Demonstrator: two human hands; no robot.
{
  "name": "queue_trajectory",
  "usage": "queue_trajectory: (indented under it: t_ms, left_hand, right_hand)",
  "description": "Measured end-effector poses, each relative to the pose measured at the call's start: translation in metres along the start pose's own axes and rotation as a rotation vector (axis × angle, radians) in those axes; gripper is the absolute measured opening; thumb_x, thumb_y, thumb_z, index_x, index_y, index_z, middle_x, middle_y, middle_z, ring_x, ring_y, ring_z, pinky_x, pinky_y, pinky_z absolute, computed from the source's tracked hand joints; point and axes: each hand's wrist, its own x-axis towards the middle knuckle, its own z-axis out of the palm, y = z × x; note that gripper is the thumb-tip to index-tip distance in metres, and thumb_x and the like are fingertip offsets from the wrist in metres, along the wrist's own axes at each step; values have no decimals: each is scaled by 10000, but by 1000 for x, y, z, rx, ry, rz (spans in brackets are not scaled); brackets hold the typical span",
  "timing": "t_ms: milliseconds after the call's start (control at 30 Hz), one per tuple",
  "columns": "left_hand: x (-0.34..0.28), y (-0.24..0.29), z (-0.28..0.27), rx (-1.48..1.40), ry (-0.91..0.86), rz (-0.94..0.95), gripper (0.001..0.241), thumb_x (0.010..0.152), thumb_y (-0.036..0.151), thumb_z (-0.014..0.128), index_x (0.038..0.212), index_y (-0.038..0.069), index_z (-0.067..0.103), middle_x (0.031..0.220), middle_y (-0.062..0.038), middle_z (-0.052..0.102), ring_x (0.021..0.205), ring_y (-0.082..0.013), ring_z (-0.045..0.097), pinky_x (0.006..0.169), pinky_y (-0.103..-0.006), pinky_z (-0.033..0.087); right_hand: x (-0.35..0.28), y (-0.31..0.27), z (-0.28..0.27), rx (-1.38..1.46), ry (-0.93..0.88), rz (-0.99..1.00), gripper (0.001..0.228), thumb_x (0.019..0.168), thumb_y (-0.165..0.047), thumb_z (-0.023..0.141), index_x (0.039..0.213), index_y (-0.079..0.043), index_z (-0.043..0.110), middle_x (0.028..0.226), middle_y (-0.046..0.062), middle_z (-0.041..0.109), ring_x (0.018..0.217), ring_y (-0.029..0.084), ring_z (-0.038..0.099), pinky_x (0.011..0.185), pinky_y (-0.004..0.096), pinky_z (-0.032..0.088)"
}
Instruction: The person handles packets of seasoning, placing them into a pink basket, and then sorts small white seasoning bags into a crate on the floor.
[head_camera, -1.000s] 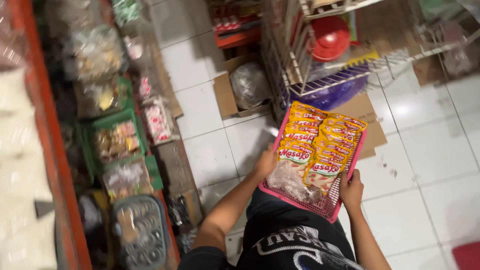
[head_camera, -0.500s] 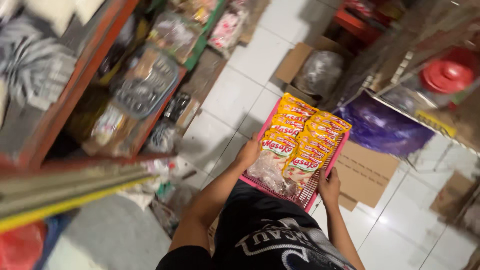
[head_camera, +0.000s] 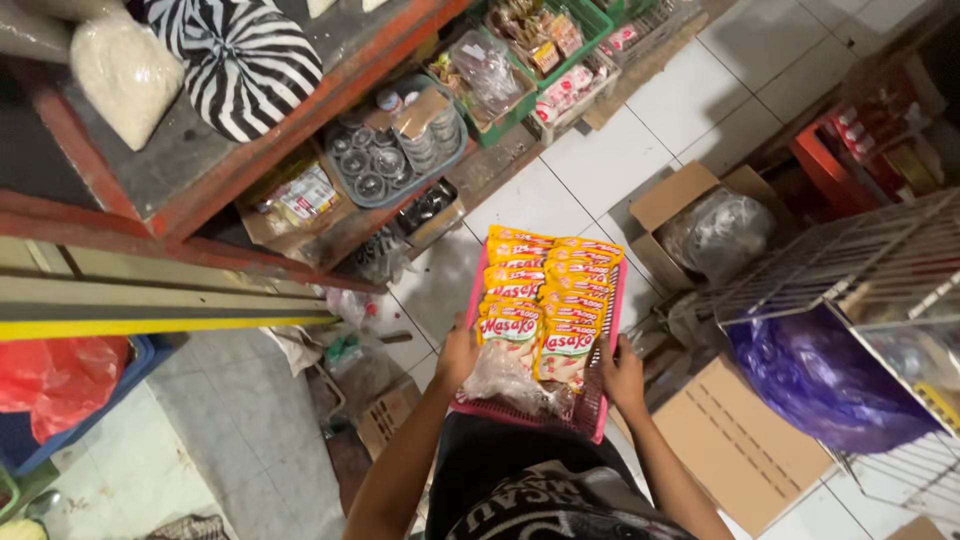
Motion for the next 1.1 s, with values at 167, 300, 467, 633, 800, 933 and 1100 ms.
queue_trajectory:
  t_ms: [167,300,467,633,800,933,1100]
  left_hand:
    - [29,-25,-15,-84,84,-43,372,992,156,511,1302,-21,409,938,-339,685,868,-539,656,706,-600,528]
    - [53,-15,-10,-19,74,-154,284,1020,208,504,1202,-4,451,888,-342,682,840,-530,675,686,-582,554]
    - [111,0,14,-90,45,-223,271,1038,261,463,1146,12,466,888,-336,679,825,-540,665,660,-606,534]
    - [207,-40,78,-132,130,-133,260,1048,251,454,1107,2,501,937,-356,676,855,-555,652,715,-616,524]
    - [333,-96,146,-190,137,-160,280,1014,250,464,1135,-1,487,950,-360,678,877,-550,657,729,-614,535]
    - [428,-153,209,-120,148,-188,298,1008,261,477,1161,6,492,919,-348,685,864,-529,676,720,-602,547]
    - [548,-246,293,-87,329,124,307,974,196,487,1194,33,624,910,-308,704,847,-513,666,720,-599,510]
  right_hand:
    - [38,-32,33,45,-28,-38,385,1018,-366,589,945,10,629,623,200,607,526,280,571,536,433,446]
    - [77,-43,40,104,-33,46,418,1000,-369,620,870,28,622,606,162,586,556,193,501,533,398,436]
    - [170,-23,49,73,-50,135,452,979,-406,654,843,24,667,602,152,585,564,181,475,543,391,419]
    - [285,32,102,58,-114,-24,471,983,-414,648,858,38,686,660,159,641,609,188,523,576,405,454]
    - [409,69,181,-45,-142,42,432,947,-404,675,904,23,721,706,172,716,618,211,647,611,377,495]
    - [491,111,250,57,-122,-70,408,932,-384,671,939,19,729,749,148,741,666,215,692,631,375,523]
    - [590,170,345,-17,-72,-90,399,947,-377,660,936,17,718,724,179,721,649,243,696,647,394,525]
